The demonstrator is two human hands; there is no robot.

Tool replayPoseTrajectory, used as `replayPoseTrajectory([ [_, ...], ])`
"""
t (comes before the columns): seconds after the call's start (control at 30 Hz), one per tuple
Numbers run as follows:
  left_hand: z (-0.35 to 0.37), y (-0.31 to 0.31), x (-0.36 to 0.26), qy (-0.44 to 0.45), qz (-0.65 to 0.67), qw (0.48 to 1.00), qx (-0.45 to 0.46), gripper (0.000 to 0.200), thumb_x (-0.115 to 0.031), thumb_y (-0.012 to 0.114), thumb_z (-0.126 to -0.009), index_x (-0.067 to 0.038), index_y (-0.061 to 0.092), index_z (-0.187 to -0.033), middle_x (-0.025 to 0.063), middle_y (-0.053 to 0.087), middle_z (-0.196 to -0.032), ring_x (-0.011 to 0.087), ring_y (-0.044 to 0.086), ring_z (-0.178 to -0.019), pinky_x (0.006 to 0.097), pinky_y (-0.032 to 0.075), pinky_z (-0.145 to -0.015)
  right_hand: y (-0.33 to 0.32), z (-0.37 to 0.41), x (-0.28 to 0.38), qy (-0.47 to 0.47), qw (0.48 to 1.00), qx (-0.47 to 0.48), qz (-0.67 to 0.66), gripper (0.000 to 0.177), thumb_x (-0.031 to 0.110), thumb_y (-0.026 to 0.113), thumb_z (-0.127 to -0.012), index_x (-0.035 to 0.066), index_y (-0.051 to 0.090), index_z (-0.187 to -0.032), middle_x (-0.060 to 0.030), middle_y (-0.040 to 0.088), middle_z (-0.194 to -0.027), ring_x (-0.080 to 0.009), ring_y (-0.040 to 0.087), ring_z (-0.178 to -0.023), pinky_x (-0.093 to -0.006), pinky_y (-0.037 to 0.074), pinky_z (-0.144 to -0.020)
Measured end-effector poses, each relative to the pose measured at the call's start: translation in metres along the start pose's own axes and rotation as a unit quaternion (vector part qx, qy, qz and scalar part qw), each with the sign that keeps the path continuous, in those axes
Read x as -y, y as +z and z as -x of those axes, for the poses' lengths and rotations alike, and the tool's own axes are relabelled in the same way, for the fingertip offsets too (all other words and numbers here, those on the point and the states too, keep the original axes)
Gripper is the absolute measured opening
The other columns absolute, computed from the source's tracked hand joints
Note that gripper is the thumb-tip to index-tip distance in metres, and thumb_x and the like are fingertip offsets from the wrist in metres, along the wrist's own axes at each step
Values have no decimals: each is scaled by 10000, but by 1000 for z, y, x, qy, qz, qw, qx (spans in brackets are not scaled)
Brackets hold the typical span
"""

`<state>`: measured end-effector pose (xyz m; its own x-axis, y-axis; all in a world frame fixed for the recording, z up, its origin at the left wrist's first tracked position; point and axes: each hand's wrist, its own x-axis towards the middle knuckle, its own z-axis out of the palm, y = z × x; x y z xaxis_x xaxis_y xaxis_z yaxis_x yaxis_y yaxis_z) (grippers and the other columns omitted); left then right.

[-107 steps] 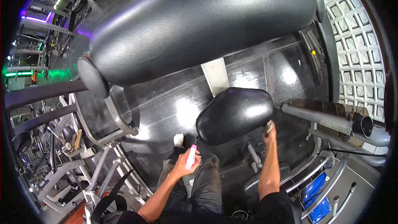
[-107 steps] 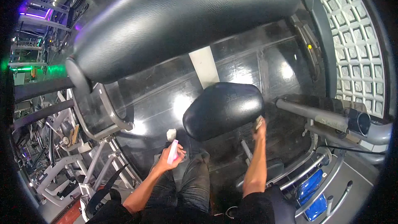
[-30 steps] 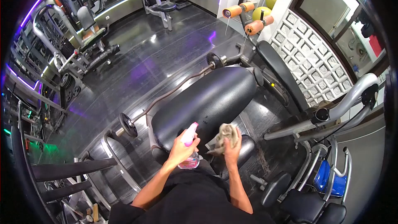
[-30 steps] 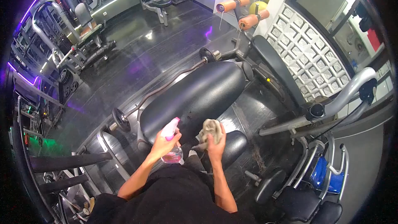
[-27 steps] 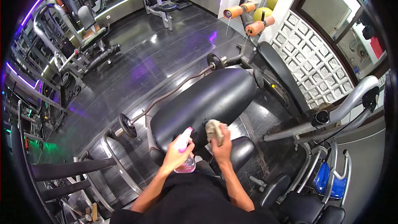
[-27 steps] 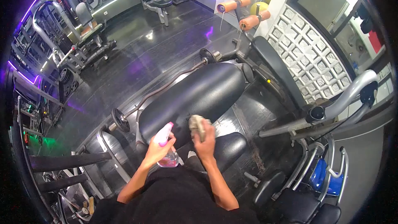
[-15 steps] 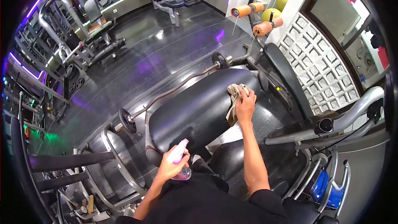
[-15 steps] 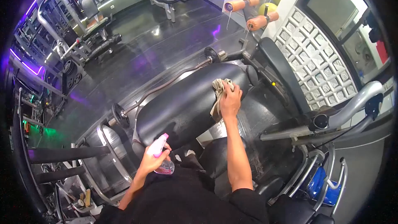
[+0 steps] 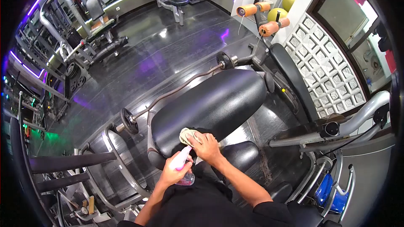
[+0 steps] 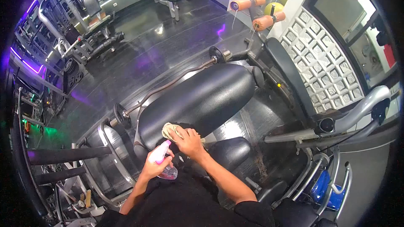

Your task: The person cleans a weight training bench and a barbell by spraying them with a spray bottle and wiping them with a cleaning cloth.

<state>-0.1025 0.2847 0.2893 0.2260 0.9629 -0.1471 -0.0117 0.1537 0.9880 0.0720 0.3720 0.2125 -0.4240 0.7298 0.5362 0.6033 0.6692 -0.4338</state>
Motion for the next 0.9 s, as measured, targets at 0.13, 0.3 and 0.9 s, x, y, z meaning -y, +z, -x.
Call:
replayPoseTrajectory([
  [0.13,-2,1,-3,16,-15,1000,18,340,36,594,-884,26,512,-1213,69,622,-920,123,644,-662,265,534,-624,-39,-32,-62,-45,990,-62,119,418,79,586,-763,161,658,-1166,-91,640,-968,-265,594,-846,-422,443,-718],
  [0.3,6,-3,-4,0,-7,1000,8,149,31,602,-880,20,562,-1023,51,624,-885,115,650,-681,259,533,-631,-93,-70,-180,209,917,-213,264,351,126,564,-894,120,615,-1242,-180,565,-1087,-358,538,-969,-461,435,-838],
  [0.9,20,-8,-3,4,9,1000,5,150,1,625,-874,3,587,-1020,51,648,-880,100,652,-674,251,534,-620,-102,-57,-160,217,955,-92,182,334,87,542,-870,161,625,-1184,-138,577,-1068,-341,578,-957,-429,496,-796],
])
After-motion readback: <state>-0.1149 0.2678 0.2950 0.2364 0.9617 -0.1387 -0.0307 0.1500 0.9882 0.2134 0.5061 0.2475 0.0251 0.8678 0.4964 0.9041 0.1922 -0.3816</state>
